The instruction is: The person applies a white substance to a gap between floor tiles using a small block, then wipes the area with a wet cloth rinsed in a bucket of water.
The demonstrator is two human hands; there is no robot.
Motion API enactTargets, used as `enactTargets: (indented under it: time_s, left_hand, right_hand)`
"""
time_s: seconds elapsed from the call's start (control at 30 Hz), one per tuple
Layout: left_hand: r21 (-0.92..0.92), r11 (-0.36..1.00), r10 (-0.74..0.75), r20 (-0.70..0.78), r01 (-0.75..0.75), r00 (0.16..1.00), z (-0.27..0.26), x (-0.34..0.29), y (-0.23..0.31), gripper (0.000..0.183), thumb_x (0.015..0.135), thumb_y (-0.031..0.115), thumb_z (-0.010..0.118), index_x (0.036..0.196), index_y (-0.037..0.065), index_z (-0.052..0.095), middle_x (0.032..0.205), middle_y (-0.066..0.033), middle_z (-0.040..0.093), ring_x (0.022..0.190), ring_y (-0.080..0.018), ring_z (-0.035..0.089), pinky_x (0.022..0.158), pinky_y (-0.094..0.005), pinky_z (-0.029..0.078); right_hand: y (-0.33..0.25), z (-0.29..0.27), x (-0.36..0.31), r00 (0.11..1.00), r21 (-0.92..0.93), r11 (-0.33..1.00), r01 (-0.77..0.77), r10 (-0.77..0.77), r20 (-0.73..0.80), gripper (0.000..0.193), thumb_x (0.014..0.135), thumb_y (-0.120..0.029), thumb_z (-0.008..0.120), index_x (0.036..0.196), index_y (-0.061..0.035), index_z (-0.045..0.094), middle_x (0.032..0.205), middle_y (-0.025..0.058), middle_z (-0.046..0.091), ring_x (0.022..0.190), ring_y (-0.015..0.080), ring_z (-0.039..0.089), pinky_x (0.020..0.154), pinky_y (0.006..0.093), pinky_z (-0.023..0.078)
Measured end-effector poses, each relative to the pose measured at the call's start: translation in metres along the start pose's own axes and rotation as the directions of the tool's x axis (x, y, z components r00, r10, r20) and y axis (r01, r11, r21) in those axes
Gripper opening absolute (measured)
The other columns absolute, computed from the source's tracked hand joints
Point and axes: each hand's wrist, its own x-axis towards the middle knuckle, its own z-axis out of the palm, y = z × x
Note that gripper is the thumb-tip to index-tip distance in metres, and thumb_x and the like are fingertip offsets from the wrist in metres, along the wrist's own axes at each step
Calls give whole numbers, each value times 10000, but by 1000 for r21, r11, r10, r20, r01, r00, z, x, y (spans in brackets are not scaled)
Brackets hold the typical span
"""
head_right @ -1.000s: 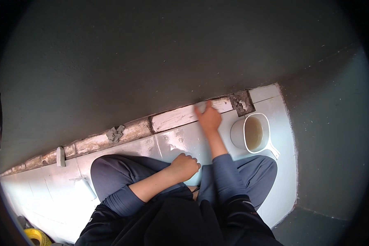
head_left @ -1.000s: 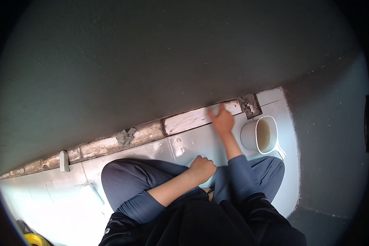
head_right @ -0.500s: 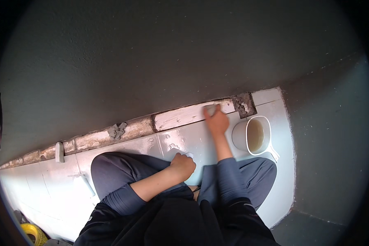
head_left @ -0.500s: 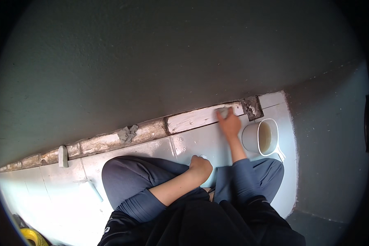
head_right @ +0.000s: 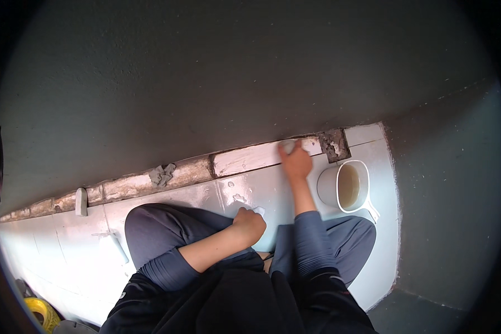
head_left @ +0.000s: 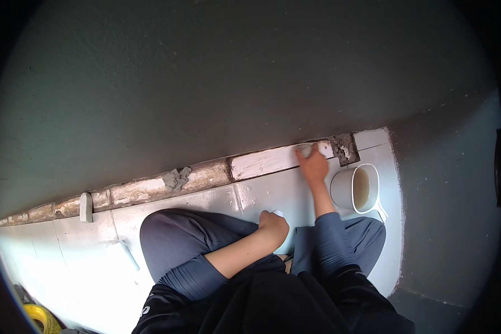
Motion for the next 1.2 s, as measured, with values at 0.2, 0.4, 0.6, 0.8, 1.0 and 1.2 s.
enactTargets:
  time_s: [0.2, 0.4, 0.6, 0.8, 1.0, 1.2]
  left_hand:
    - [-32, 998, -49, 72, 51, 996, 6, 2, -1, 198, 792, 96, 535, 931, 91, 675, 992, -91, 646, 920, -227, 598, 755, -362, 395]
    - [-20, 998, -64, 118, 67, 991, 8, 5, -2, 195, 784, 94, 562, 943, 100, 676, 985, -76, 648, 926, -218, 594, 751, -346, 383]
    - [4, 999, -44, 118, 43, 992, 0, 0, 5, 212, 758, 97, 603, 958, 97, 674, 992, -75, 647, 951, -223, 589, 749, -345, 386]
    - [-36, 991, -117, 204, 127, 972, -3, -5, -3, 210, 757, 125, 614, 957, 96, 674, 1004, -78, 646, 957, -225, 589, 758, -338, 392]
    - [-18, 997, -74, 134, 77, 988, 10, 7, 3, 201, 760, 97, 597, 943, 92, 679, 992, -73, 651, 947, -227, 596, 757, -344, 390]
    - [-34, 999, -30, 144, 36, 989, -1, 3, 4, 210, 772, 104, 589, 961, 99, 679, 1016, -75, 649, 968, -230, 596, 766, -354, 390]
  right_hand:
    - [-79, 24, -57, 936, 59, 951, 305, -311, 168, 606, 736, -518, 573, 1107, -40, 538, 715, 141, 642, 671, 303, 640, 602, 411, 509]
    - [-19, -1, -8, 989, -70, 987, 144, -145, -5, 535, 723, -484, 595, 1020, -41, 554, 645, 142, 630, 616, 309, 633, 534, 408, 500]
    - [-73, 24, -42, 951, -89, 949, 302, -295, 92, 551, 746, -476, 575, 1071, -32, 544, 651, 146, 629, 618, 299, 635, 568, 412, 505]
    - [-84, 21, -50, 917, 6, 931, 364, -359, 171, 577, 740, -513, 572, 1062, -35, 536, 643, 152, 627, 621, 301, 637, 579, 414, 506]
    - [-28, 5, -11, 987, -117, 981, 155, -158, -18, 538, 733, -495, 587, 993, -26, 552, 653, 149, 631, 617, 306, 633, 540, 425, 496]
    - [-100, 23, -63, 928, -6, 942, 336, -330, 173, 536, 721, -451, 622, 1072, -58, 526, 675, 143, 638, 659, 309, 645, 604, 412, 516]
